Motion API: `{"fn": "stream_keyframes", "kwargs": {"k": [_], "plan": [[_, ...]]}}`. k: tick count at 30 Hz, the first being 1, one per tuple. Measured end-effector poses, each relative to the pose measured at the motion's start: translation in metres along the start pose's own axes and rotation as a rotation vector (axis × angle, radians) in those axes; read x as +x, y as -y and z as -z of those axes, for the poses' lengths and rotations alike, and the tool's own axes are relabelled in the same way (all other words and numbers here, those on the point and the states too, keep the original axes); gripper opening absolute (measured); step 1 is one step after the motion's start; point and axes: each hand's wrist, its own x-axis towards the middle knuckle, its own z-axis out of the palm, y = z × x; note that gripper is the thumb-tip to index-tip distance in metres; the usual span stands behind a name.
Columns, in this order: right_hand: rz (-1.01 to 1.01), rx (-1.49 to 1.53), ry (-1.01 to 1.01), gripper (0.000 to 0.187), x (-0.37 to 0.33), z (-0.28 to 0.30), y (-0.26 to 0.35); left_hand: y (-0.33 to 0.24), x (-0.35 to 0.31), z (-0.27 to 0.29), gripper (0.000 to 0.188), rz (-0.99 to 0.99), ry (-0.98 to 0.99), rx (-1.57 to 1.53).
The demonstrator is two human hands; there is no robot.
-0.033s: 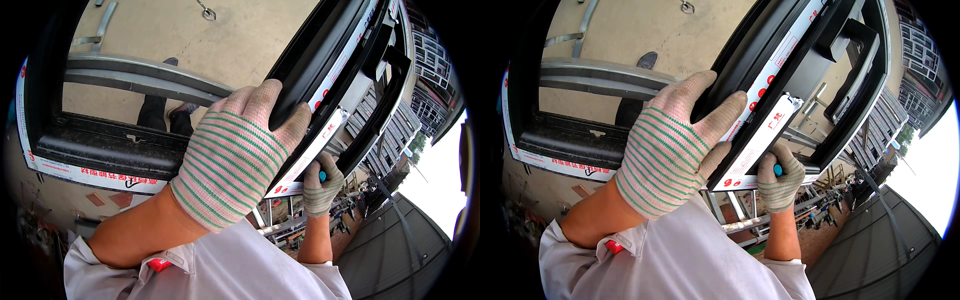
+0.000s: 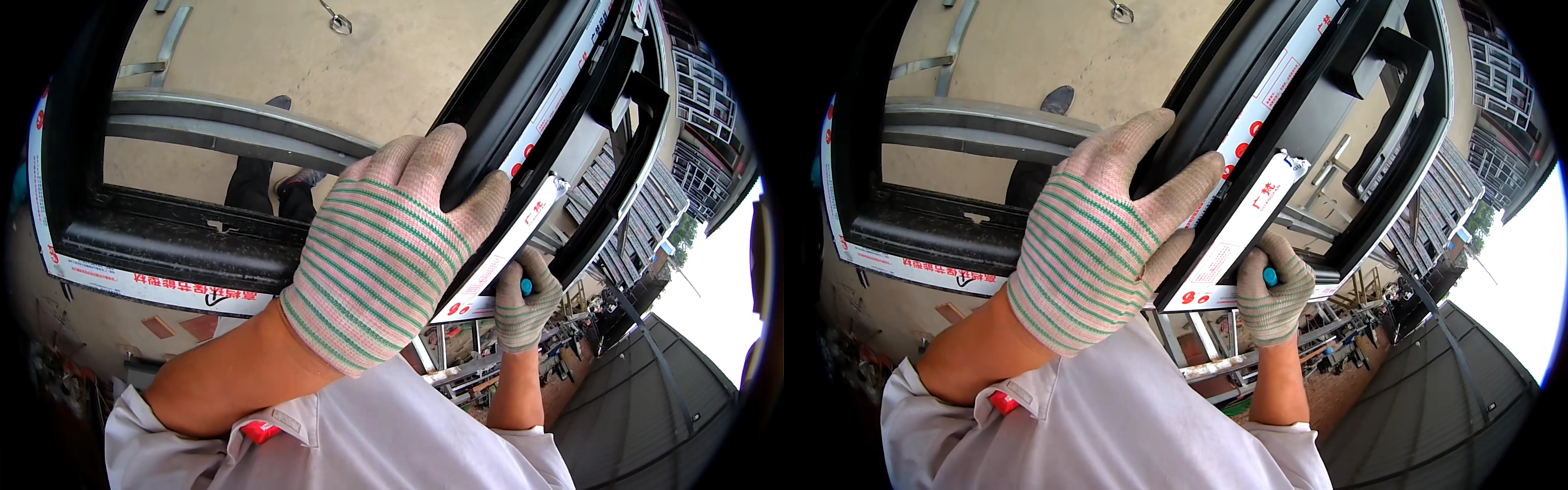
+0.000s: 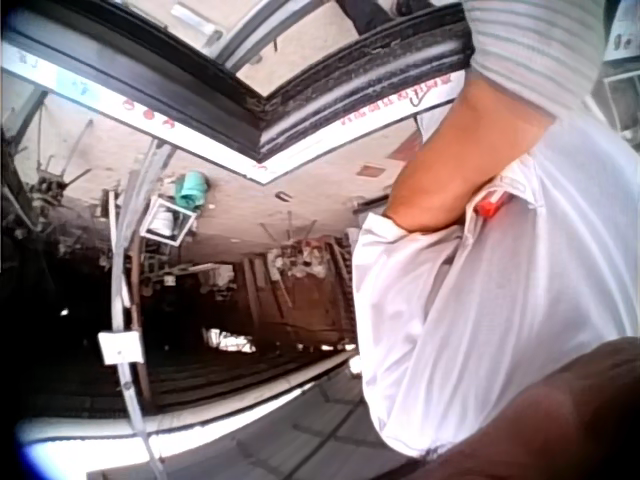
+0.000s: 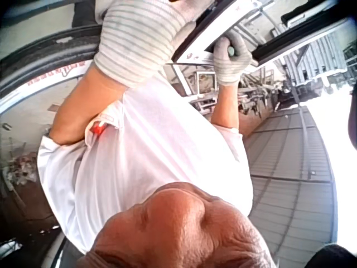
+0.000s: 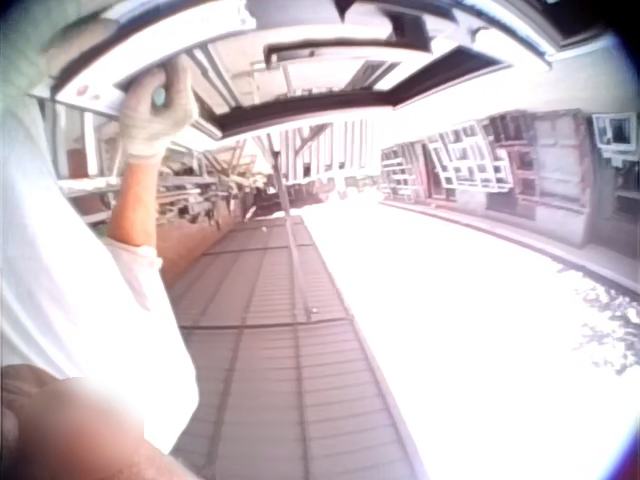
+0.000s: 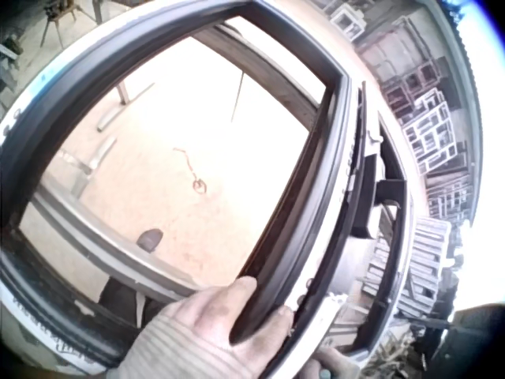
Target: The person uses a screwdriver to tighten screws on a window frame, then lifts and inserts a window sash into the frame. They continue to secure the sash with screws.
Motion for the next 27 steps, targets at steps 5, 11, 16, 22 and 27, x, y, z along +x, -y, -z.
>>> {"fn": "stream_keyframes", "kwargs": {"k": [5, 11, 16, 22, 27], "plan": [[-0.019, 0.039, -0.015, 0.021, -0.003, 0.002, 0.003, 0.003, 0.006, -0.009, 0.047, -0.089, -0.041, 0.058], [-0.023, 0.054, -0.001, 0.021, -0.004, 0.007, 0.004, -0.002, 0.010, -0.008, 0.039, -0.114, -0.005, 0.196], [-0.038, 0.060, -0.005, 0.021, -0.004, 0.009, 0.004, -0.004, 0.013, -0.009, 0.037, -0.164, 0.030, 0.266], [-0.022, 0.042, -0.014, 0.020, -0.004, 0.009, 0.004, -0.005, 0.013, -0.008, 0.037, -0.159, 0.043, 0.260], [-0.032, 0.060, -0.019, 0.020, -0.004, 0.007, 0.005, 0.000, 0.011, -0.009, 0.047, -0.153, 0.034, 0.228]]}}
